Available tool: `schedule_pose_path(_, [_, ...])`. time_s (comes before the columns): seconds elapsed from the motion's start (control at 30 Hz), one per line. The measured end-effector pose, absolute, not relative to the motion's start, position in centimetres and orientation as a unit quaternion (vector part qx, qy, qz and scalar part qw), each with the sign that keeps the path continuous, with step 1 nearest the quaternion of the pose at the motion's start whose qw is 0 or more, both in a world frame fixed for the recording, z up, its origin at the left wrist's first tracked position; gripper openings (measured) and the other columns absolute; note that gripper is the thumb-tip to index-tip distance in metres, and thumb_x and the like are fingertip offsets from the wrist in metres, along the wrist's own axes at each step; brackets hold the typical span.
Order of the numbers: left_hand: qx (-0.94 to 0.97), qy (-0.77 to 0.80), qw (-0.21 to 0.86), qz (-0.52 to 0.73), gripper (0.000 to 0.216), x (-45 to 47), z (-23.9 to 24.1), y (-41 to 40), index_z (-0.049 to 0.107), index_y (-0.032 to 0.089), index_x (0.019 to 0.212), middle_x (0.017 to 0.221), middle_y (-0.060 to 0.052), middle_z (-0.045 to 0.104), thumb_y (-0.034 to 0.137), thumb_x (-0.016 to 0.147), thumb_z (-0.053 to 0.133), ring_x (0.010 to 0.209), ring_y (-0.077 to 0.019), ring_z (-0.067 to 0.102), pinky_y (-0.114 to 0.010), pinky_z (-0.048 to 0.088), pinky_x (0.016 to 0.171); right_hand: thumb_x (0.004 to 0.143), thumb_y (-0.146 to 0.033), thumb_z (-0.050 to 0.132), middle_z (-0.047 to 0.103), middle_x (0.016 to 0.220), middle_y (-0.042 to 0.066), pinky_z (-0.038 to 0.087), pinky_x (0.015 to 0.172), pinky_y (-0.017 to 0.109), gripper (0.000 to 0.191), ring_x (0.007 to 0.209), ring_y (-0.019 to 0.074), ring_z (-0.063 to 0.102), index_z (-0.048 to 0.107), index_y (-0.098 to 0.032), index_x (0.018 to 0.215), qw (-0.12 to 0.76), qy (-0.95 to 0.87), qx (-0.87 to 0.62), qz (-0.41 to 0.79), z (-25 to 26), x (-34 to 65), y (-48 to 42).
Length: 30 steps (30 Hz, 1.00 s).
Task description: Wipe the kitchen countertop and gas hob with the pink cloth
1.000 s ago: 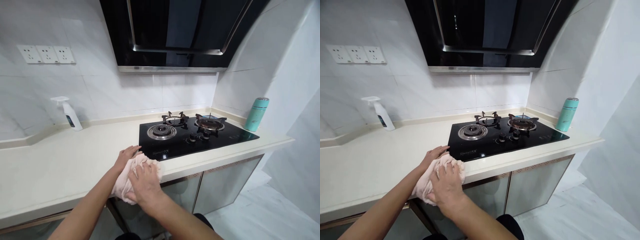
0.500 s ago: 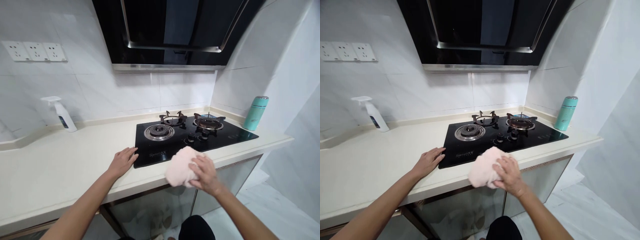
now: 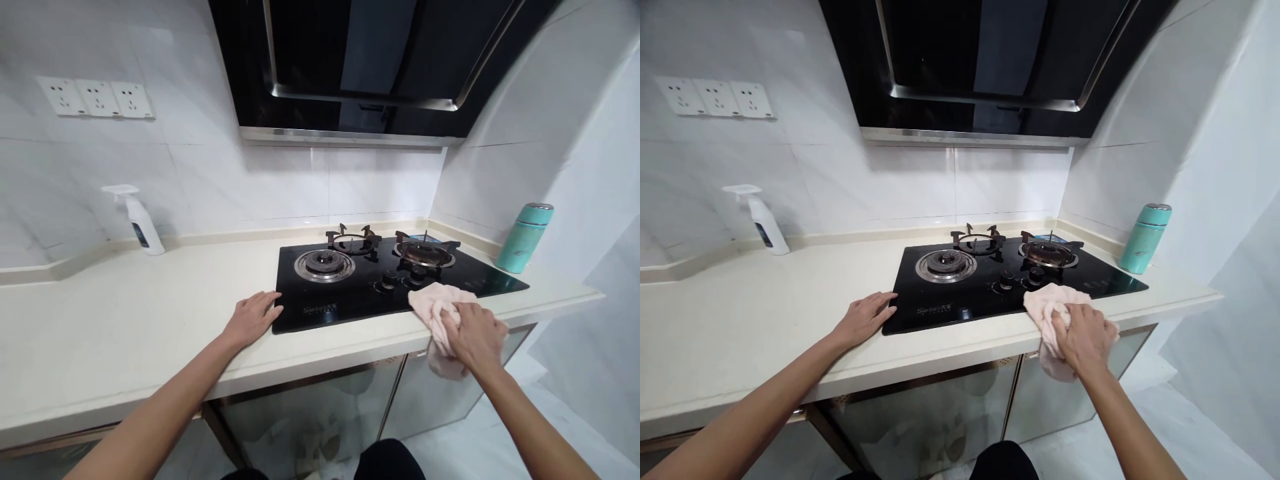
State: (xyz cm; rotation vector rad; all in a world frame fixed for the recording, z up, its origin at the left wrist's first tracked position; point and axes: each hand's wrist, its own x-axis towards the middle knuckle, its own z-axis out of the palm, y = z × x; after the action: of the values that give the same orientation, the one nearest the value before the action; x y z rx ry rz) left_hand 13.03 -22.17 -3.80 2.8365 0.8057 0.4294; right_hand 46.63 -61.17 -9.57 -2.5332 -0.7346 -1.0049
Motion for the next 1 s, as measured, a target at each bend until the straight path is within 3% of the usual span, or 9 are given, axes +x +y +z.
schedule_pose_path(0.2, [0.948, 0.260, 0.075, 0.166, 0.058, 13.0, -4.1, -22.2, 0.059, 0.029, 0.146, 0.154, -0.006, 0.062, 0.058, 0.103, 0.034, 0.150, -0.0311, 0.047, -0.053, 0.038, 0.119, 0.102, -0.039, 0.045, 0.068, 0.113, 0.015, 0.037, 0.086, 0.046, 0.031, 0.104, 0.0319, 0.057, 0.067, -0.019, 0.109, 0.115, -0.432, -0.867, -0.220, -4.8, 35.7, -53.8])
schedule_pose_path(0.43, [0.947, 0.253, 0.078, 0.180, 0.053, 12.9, -4.3, -22.2, 0.060, 0.030, 0.144, 0.151, -0.005, 0.064, 0.054, 0.104, 0.034, 0.146, -0.0278, 0.051, -0.052, 0.038, 0.119, 0.101, -0.046, 0.050, 0.065, 0.109, 0.011, 0.036, 0.088, 0.048, 0.030, 0.100, 0.0301, 0.054, 0.064, -0.020, 0.107, 0.154, -0.626, -0.734, -0.212, -3.6, 23.2, -45.0])
schedule_pose_path(0.7, [0.945, 0.272, 0.072, 0.165, 0.048, 13.0, -4.2, -22.1, 0.062, 0.034, 0.144, 0.154, 0.000, 0.062, 0.049, 0.106, 0.036, 0.149, -0.0251, 0.049, -0.048, 0.036, 0.122, 0.095, -0.043, 0.064, 0.065, 0.106, 0.004, 0.034, 0.085, 0.042, 0.022, 0.100, 0.0241, 0.053, 0.061, -0.023, 0.101, 0.186, -0.697, -0.667, -0.187, -3.3, 24.1, -44.2])
schedule_pose_path(0.9, [0.944, 0.258, 0.084, 0.189, 0.050, 13.1, -4.7, -22.3, 0.064, 0.031, 0.144, 0.153, -0.004, 0.063, 0.051, 0.104, 0.043, 0.148, -0.0267, 0.050, -0.050, 0.036, 0.123, 0.088, -0.049, 0.076, 0.064, 0.113, 0.006, 0.033, 0.092, 0.045, 0.046, 0.104, 0.0272, 0.051, 0.059, -0.024, 0.123, 0.227, -0.670, -0.680, -0.192, -5.7, 23.7, -46.1])
schedule_pose_path(1.0, [0.937, 0.264, 0.113, 0.201, 0.051, 13.1, -4.7, -22.4, 0.065, 0.031, 0.142, 0.153, -0.004, 0.063, 0.053, 0.101, 0.046, 0.149, -0.0280, 0.049, -0.052, 0.034, 0.125, 0.087, -0.049, 0.077, 0.063, 0.115, 0.006, 0.033, 0.093, 0.046, 0.047, 0.106, 0.0280, 0.051, 0.060, -0.026, 0.123, 0.245, -0.649, -0.699, -0.172, -6.1, 23.3, -46.1])
